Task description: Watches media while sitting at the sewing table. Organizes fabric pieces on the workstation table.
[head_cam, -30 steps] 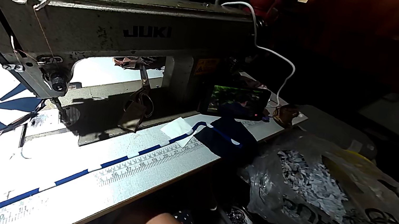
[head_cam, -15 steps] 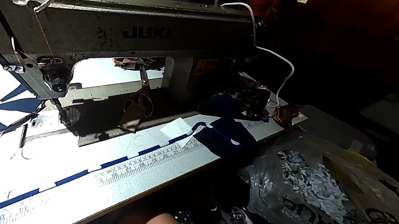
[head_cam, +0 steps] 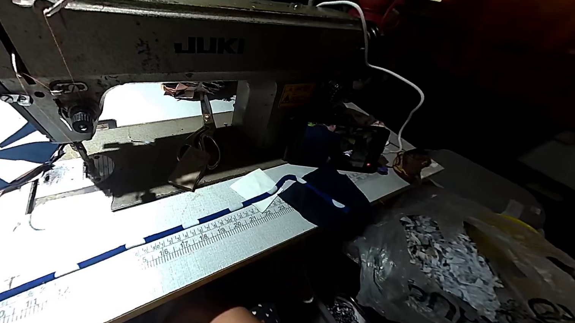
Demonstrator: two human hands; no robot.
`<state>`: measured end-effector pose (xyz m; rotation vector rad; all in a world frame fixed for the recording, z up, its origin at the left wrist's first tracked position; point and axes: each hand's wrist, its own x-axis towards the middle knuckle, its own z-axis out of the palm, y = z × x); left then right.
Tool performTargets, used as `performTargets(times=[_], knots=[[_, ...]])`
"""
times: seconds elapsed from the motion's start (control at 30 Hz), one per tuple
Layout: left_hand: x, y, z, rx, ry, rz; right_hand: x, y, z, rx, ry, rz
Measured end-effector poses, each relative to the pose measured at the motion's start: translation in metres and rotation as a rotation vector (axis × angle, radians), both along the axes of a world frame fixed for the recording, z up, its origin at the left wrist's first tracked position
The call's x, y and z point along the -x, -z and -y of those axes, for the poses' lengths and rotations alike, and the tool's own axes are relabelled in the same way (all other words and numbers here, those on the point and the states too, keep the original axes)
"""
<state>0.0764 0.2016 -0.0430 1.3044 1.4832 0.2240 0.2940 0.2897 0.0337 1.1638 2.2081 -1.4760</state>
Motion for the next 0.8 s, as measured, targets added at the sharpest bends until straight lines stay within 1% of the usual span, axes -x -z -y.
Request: performTargets(times=[0.07,0.13,0.2,0.37,0.47,0.6,0.63,0.73,0.8], knots=[[0.004,0.007,0.000,-0.034,0.015,-0.010,0.000,0.000,0.000,-0.004,0.000,-0.005],[0.002,0.001,0.000,-0.032,0.022,-0.009,-0.001,0.000,0.000,-0.006,-0.002,-0.006],[0.003,0.003,-0.001,-0.046,0.044,-0.038,-0.001,0.001,0.000,-0.022,-0.006,-0.018],[0.000,-0.001,-0.002,-0.027,0.034,0.000,0.000,0.005,-0.001,-0.029,-0.017,-0.019],[0.005,0.007,0.000,-0.029,0.024,0.003,0.000,0.005,-0.001,-0.031,-0.016,-0.012],[-0.006,-0.011,-0.001,-0.011,0.011,-0.010,0.000,0.004,-0.001,-0.021,0.000,-0.004],[-0.006,-0.009,-0.001,-0.019,0.008,0.001,0.000,0.005,-0.001,-0.017,0.002,-0.005],[0.006,0.012,0.000,-0.073,0.024,0.035,0.000,0.004,-0.001,-0.024,-0.010,0.004],[0.007,0.013,0.000,-0.074,0.040,0.028,0.000,0.004,-0.001,-0.030,-0.016,0.000]])
